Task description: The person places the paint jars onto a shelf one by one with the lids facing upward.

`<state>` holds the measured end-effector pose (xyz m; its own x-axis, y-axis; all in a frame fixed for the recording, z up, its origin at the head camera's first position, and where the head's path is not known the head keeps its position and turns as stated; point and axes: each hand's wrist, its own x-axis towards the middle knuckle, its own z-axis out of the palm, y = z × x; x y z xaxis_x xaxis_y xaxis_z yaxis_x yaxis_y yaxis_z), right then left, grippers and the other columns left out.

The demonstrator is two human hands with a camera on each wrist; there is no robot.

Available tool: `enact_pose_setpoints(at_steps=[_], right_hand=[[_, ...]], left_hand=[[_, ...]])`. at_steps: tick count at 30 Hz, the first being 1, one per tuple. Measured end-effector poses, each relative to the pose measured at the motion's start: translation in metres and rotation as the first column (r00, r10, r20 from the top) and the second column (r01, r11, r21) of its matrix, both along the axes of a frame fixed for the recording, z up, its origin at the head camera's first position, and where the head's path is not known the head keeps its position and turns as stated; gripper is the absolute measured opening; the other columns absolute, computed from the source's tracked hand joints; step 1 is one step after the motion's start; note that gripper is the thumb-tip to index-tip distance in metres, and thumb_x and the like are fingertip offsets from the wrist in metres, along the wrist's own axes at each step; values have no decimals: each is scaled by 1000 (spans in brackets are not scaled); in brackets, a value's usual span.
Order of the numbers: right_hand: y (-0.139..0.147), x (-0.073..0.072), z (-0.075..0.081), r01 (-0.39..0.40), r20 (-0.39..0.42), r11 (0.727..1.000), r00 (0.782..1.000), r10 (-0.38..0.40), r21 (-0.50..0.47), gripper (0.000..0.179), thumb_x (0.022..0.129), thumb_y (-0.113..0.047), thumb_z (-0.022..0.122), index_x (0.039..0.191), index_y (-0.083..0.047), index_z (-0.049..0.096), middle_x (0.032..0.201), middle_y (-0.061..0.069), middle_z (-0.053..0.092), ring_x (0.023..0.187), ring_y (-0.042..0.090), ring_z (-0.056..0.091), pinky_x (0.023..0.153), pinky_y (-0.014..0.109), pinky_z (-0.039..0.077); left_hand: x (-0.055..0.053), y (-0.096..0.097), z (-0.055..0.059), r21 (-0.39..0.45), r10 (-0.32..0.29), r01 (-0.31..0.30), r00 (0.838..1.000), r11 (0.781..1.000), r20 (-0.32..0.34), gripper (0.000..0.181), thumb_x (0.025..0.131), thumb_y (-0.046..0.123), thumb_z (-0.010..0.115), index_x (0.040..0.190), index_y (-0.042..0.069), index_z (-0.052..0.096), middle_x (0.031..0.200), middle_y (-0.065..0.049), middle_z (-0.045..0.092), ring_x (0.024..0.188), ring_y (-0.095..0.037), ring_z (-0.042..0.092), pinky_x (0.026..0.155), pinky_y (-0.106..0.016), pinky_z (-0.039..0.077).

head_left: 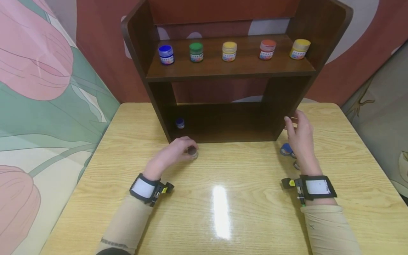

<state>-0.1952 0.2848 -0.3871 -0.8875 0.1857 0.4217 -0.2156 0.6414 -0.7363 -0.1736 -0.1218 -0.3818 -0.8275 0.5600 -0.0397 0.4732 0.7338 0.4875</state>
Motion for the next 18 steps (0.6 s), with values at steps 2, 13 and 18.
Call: enact_pose_setpoints(at_steps=[2,13,18], right_hand=[[0,0,-1,-1,0,1000,1000,1,-2,41,105,-24,47,136,3,50,129,24,58,114,39,62,68,-7,39],[0,0,0,-5,1,1000,1000,5,-8,41,105,-24,47,136,3,50,128,24,58,114,38,62,69,-7,40],[0,0,0,-7,4,1000,1000,7,-4,41,105,-24,47,136,3,50,129,24,58,114,38,62,69,-7,39]], left_hand=[[0,2,-2,-20,1,-1,1000,1000,-6,33,85,9,78,117,7,69,115,-7,68,102,-19,61,92,-35,57],[2,6,-4,-83,19,-19,1000,996,-5,40,83,11,81,121,9,67,117,-7,68,105,-20,62,94,-36,57],[6,8,-4,-124,39,-36,999,992,16,50,80,11,83,126,12,63,119,-7,65,107,-21,62,96,-38,56]])
